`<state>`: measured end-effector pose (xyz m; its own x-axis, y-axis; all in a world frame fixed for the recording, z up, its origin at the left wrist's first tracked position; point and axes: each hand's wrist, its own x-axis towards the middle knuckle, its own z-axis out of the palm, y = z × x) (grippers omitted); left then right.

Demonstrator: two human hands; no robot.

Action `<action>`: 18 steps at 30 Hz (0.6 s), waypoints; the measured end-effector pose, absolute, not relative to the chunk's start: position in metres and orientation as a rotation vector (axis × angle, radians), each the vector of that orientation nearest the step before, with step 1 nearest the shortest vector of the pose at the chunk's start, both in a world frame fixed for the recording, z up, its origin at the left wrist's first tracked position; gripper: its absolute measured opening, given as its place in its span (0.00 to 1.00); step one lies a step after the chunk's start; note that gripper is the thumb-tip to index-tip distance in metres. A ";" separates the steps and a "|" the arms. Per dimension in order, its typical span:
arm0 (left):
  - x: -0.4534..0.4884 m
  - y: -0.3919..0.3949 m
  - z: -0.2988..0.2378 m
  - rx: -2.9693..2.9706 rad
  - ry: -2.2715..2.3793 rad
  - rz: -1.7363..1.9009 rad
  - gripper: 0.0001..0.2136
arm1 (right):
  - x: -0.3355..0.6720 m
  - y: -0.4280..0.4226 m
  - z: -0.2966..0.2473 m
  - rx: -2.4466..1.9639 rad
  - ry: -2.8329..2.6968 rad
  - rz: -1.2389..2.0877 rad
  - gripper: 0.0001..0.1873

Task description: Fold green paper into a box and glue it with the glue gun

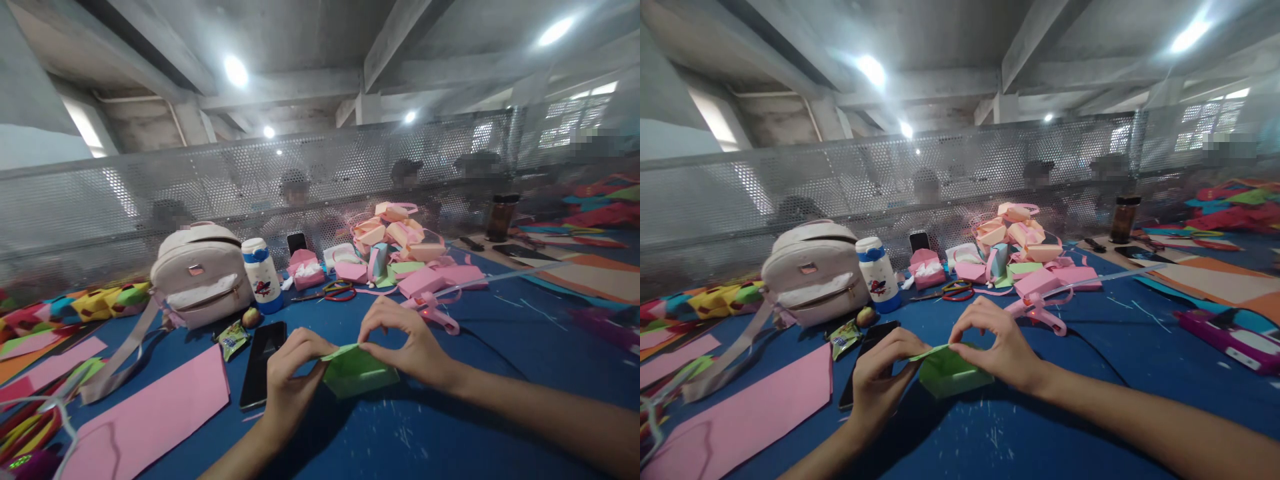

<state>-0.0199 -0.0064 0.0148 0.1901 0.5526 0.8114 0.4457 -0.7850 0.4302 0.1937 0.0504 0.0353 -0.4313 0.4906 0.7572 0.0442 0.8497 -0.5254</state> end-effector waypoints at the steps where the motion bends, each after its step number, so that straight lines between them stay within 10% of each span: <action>1: -0.020 -0.006 0.015 2.335 0.991 1.669 0.06 | 0.193 0.050 0.035 -0.395 -1.959 0.536 0.05; 18: -0.019 0.000 0.013 2.196 1.101 1.742 0.05 | 0.197 0.056 0.035 -0.422 -1.825 0.639 0.08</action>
<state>-0.0195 -0.0002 0.0130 0.0673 0.6060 0.7926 0.4562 -0.7252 0.5158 0.1969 0.0562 0.0346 -0.3332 0.5711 0.7502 -0.0215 0.7909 -0.6116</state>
